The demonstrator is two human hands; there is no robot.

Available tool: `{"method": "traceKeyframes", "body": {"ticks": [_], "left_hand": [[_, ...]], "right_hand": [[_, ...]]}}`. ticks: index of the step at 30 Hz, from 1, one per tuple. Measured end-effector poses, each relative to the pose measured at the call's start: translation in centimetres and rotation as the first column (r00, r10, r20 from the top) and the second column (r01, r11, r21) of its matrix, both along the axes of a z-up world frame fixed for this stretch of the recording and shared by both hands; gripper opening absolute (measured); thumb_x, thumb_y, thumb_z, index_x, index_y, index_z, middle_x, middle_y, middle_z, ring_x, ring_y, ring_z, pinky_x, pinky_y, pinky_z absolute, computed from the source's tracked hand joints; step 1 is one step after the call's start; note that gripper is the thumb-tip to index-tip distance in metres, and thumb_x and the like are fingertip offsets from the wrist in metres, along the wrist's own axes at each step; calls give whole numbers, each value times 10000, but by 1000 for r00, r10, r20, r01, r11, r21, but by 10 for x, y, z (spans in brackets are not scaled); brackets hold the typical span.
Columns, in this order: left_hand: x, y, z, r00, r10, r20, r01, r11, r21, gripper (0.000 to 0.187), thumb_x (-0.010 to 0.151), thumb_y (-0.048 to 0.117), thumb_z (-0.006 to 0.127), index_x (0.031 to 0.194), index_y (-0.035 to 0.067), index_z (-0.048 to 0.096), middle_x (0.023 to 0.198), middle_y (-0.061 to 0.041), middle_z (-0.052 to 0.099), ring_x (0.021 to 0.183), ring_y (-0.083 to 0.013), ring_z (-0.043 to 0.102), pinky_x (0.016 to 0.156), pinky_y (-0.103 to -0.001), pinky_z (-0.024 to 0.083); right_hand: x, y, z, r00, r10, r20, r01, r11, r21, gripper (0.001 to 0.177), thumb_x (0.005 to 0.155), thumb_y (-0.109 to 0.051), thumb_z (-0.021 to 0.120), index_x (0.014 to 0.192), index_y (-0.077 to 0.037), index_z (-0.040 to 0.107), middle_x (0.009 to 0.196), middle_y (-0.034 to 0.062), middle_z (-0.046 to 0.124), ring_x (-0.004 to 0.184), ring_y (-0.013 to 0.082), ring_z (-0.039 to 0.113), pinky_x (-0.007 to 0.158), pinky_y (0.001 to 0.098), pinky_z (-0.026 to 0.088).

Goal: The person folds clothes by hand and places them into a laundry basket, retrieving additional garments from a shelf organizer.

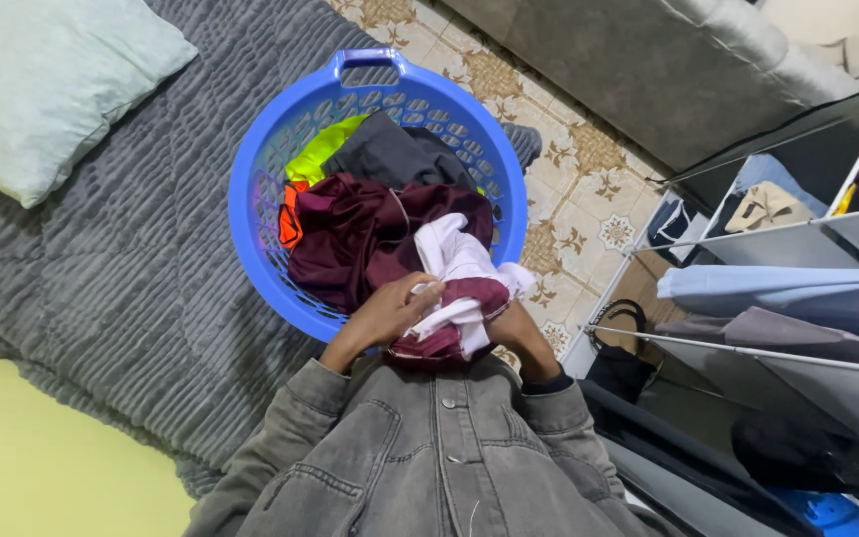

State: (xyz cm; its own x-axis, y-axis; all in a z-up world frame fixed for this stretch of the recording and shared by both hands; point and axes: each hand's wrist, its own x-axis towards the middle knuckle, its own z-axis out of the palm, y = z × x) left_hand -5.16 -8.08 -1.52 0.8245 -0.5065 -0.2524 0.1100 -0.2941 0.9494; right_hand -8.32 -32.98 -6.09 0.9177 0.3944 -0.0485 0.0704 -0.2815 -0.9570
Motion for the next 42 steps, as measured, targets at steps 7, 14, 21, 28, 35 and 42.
{"method": "traceKeyframes", "body": {"ticks": [7, 14, 21, 28, 35, 42], "left_hand": [[5, -3, -9, 988, -10, -152, -28, 969, -245, 344, 1129, 318, 583, 984, 8, 618, 776, -2, 506, 681, -94, 471, 587, -278, 409], [51, 34, 17, 840, 543, -15, -480, 730, -487, 234, 1131, 219, 522, 1017, 41, 621, 756, 18, 600, 596, -59, 547, 551, -241, 453], [49, 21, 46, 937, 213, 276, -98, 921, -377, 374, 979, 236, 687, 1276, 35, 582, 1161, -78, 652, 912, -118, 629, 714, -286, 556], [-2, -38, -43, 992, -53, 110, 89, 929, -359, 295, 1108, 253, 534, 1236, 9, 639, 1068, -41, 625, 999, -116, 558, 866, -288, 480], [27, -4, -22, 971, 195, 142, -137, 930, -341, 239, 1065, 209, 578, 1074, -17, 654, 921, -39, 565, 840, -131, 526, 728, -312, 479], [67, 75, 5, 733, 650, 202, -598, 757, -264, 299, 1099, 133, 414, 1176, 10, 675, 1079, -101, 734, 974, -177, 684, 881, -317, 541]], "right_hand": [[1, -18, 16, 993, -12, 116, 14, 1000, -19, 434, 779, -45, 809, 1189, -36, 669, 1169, 126, 705, 1117, 277, 670, 963, 392, 521], [5, -74, 11, 990, -142, 9, 133, 946, 297, 504, 796, -93, 808, 1258, -32, 615, 1216, 116, 665, 1140, 263, 634, 998, 396, 503], [-8, -59, 34, 932, -342, -117, 355, 803, 478, 395, 861, -100, 744, 1232, -20, 636, 1190, 118, 676, 1101, 245, 651, 962, 373, 519], [16, -20, 66, 986, -130, 106, 101, 965, 242, 299, 925, -106, 681, 1207, -8, 657, 1164, 119, 687, 1062, 226, 668, 927, 349, 535], [18, -44, 61, 943, -274, -189, 320, 904, 285, 221, 1017, -120, 567, 1160, -4, 688, 1128, 124, 719, 1017, 194, 676, 915, 344, 550], [23, -75, 122, 664, -489, 565, 480, 859, 178, 220, 1084, -186, 659, 1168, 1, 579, 1119, 150, 629, 1044, 275, 631, 945, 401, 553]]}}
